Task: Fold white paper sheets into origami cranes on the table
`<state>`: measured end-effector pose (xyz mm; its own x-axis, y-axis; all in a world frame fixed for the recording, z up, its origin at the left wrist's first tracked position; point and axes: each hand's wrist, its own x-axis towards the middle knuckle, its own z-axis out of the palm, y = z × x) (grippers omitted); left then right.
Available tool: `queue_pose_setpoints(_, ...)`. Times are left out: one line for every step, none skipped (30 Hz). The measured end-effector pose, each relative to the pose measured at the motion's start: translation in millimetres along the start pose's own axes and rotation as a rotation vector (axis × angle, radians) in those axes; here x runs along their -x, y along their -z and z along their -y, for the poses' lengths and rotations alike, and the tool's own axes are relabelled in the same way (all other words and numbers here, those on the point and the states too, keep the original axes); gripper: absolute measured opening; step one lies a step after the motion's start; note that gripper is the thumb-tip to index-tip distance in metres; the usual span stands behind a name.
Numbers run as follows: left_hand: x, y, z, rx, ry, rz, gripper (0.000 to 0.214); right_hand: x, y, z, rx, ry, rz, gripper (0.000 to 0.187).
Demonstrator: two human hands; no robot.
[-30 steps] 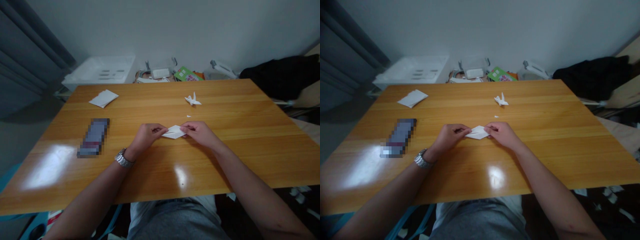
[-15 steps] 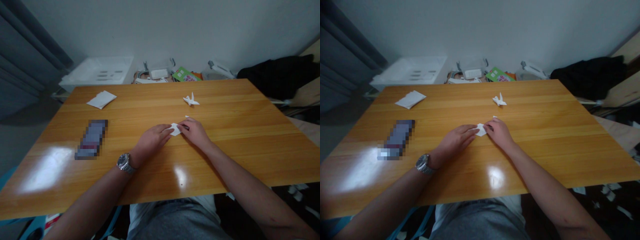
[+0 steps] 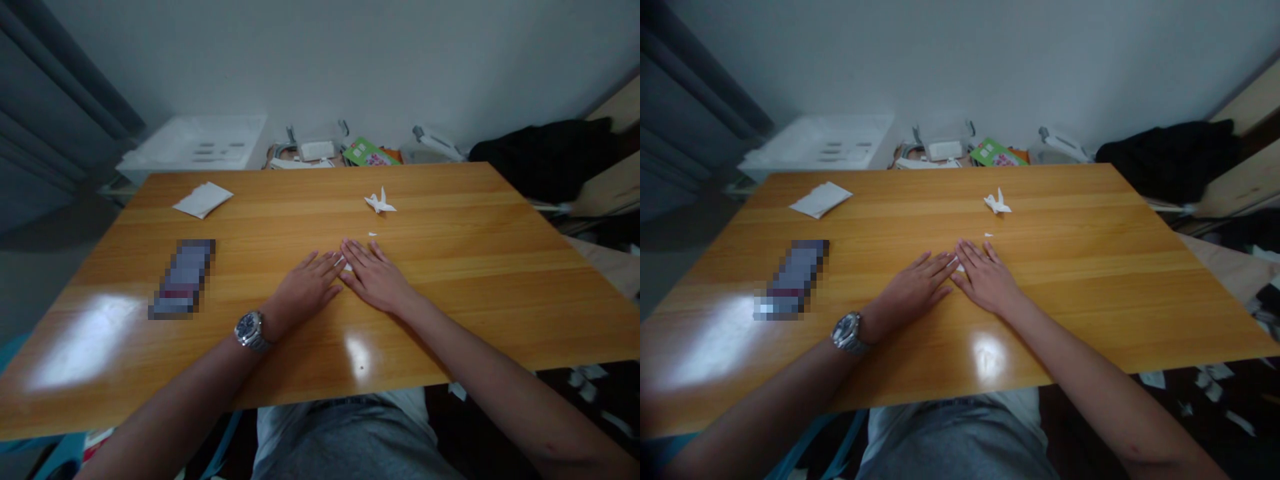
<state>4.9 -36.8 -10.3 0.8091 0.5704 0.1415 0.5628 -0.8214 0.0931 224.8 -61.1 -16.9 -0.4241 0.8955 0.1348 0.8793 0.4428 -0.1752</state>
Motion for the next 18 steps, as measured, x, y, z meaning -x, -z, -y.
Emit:
queue_pose_setpoints(1,0.3,0,-0.001,0.001,0.003,0.056,1,0,-1,0.005,-0.002,0.012,0.069)
queue_pose_setpoints(2,0.8,0,-0.002,0.0,0.007,0.056,2,0,-2,0.007,-0.005,0.021,0.07)
queue_pose_setpoints(3,1.4,1,-0.002,-0.001,0.011,0.056,4,1,-3,0.007,-0.01,0.028,0.07)
queue_pose_setpoints(4,2.1,0,-0.002,-0.002,0.012,0.056,5,2,-5,0.006,-0.015,0.033,0.07)
queue_pose_setpoints(5,2.8,0,0.0,-0.003,0.011,0.055,7,3,-7,0.004,-0.02,0.035,0.069)
queue_pose_setpoints(5,3.4,0,0.005,-0.006,0.008,0.055,9,4,-9,0.002,-0.028,0.036,0.069)
queue_pose_setpoints(5,3.9,0,0.012,-0.007,0.005,0.054,12,5,-12,0.0,-0.031,0.037,0.069)
queue_pose_setpoints(6,4.2,0,0.021,-0.01,0.001,0.054,15,6,-14,-0.001,-0.035,0.036,0.068)
queue_pose_setpoints(6,4.3,0,0.03,-0.013,-0.001,0.054,18,7,-17,0.001,-0.038,0.041,0.068)
queue_pose_setpoints(6,4.2,0,0.04,-0.017,-0.005,0.054,21,7,-20,0.005,-0.044,0.042,0.068)
queue_pose_setpoints(6,4.0,0,0.05,-0.021,-0.009,0.054,24,7,-22,0.01,-0.053,0.036,0.068)
queue_pose_setpoints(6,3.6,0,0.059,-0.026,-0.016,0.054,26,8,-24,0.014,-0.064,0.028,0.069)
queue_pose_setpoints(6,3.2,1,0.067,-0.031,-0.025,0.054,28,8,-26,0.017,-0.074,0.022,0.069)
queue_pose_setpoints(6,2.9,2,0.073,-0.037,-0.033,0.054,30,8,-28,0.02,-0.081,0.022,0.069)
queue_pose_setpoints(7,2.7,2,0.076,-0.043,-0.037,0.054,31,9,-29,0.023,-0.086,0.026,0.069)
queue_pose_setpoints(7,2.6,3,0.077,-0.049,-0.038,0.054,32,9,-30,0.025,-0.089,0.031,0.069)
queue_pose_setpoints(8,2.7,4,0.075,-0.055,-0.037,0.055,32,9,-30,0.026,-0.09,0.037,0.069)
queue_pose_setpoints(10,2.9,5,0.072,-0.059,-0.034,0.056,32,10,-30,0.026,-0.09,0.04,0.07)
